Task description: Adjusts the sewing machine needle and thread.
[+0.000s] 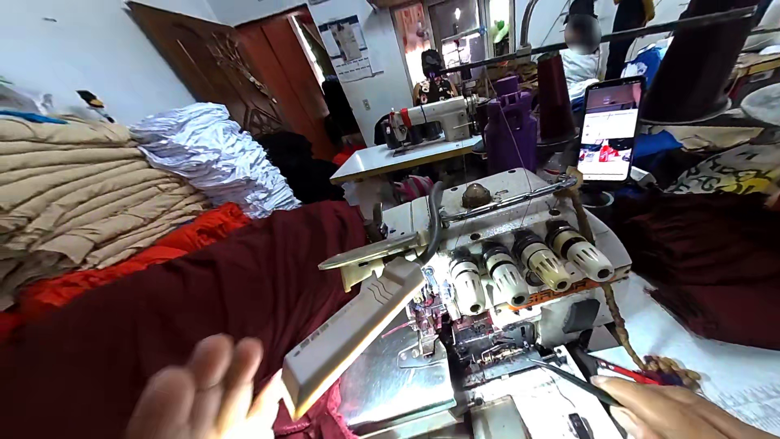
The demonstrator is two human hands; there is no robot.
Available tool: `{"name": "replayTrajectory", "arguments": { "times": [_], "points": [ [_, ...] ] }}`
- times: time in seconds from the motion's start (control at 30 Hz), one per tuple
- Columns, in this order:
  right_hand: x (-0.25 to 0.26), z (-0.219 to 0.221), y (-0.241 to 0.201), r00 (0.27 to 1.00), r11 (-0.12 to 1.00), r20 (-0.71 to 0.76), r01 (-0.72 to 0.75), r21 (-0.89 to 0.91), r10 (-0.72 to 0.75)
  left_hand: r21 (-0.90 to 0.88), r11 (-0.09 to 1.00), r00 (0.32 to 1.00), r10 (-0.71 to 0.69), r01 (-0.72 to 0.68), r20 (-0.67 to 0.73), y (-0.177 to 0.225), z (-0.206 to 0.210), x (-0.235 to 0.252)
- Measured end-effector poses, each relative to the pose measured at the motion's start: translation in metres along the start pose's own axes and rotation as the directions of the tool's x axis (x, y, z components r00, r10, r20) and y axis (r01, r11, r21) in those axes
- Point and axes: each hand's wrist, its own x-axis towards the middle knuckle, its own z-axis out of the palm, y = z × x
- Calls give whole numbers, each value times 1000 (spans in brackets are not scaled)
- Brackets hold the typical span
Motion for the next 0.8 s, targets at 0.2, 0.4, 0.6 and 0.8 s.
{"name": "replayTrajectory", "arguments": {
  "times": [0.2,0.4,0.6,0.8],
  "points": [
    [-3,19,0,996,999,90,-28,15,27,64,997,995,44,-50,91,-5,22,5],
    [-10,35,2,992,996,114,-63,63,55,22,993,992,120,-119,-45,-14,36,4],
    [-6,55,-1,995,998,93,-41,39,37,238,966,994,107,-99,-21,-17,39,-5],
    [0,65,-2,993,998,105,-59,21,56,166,982,995,96,-89,-31,-19,39,-9]
  ]
}}
